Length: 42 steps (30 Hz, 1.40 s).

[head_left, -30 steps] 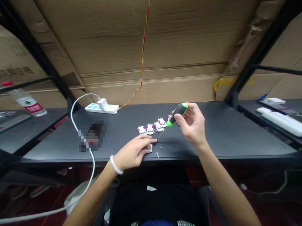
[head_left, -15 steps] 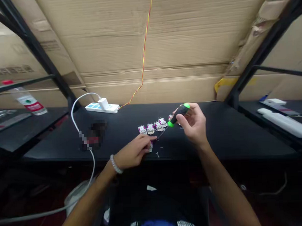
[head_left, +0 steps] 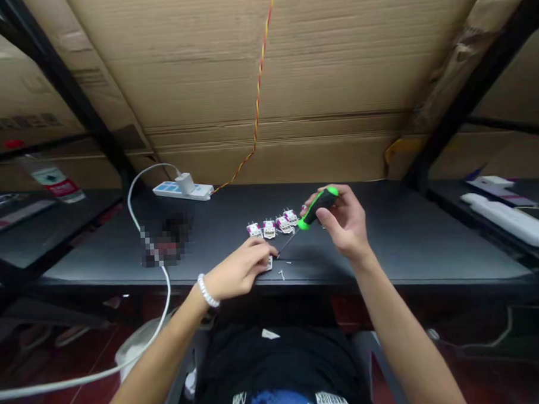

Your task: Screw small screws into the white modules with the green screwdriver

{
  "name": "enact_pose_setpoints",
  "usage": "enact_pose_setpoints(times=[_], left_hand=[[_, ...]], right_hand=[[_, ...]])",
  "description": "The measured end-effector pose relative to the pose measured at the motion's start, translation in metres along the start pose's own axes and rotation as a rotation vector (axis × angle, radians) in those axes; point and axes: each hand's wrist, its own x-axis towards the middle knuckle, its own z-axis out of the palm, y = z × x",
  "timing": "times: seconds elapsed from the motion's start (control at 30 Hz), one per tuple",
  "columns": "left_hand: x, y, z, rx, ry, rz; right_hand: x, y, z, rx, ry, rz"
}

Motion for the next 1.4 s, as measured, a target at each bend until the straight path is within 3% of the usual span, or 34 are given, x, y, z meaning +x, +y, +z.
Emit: enact_pose_setpoints(times=[0.57, 1.07, 1.4], left_hand=[[-0.004, -0.003, 0.0, 0.02, -0.021, -0.009], [0.004, -0.007, -0.005, -0.086, -0.079, -0.013], [0.005, -0.012, -0.004, -0.082, -0.077, -0.011]], right_hand=[[0.0, 0.003, -0.004, 0.04, 0.017, -0.031], [-0.004, -0.001, 0.0, 0.124, -0.143, -0.025], [-0.002, -0.004, -0.006, 0.144, -0.121, -0.049]])
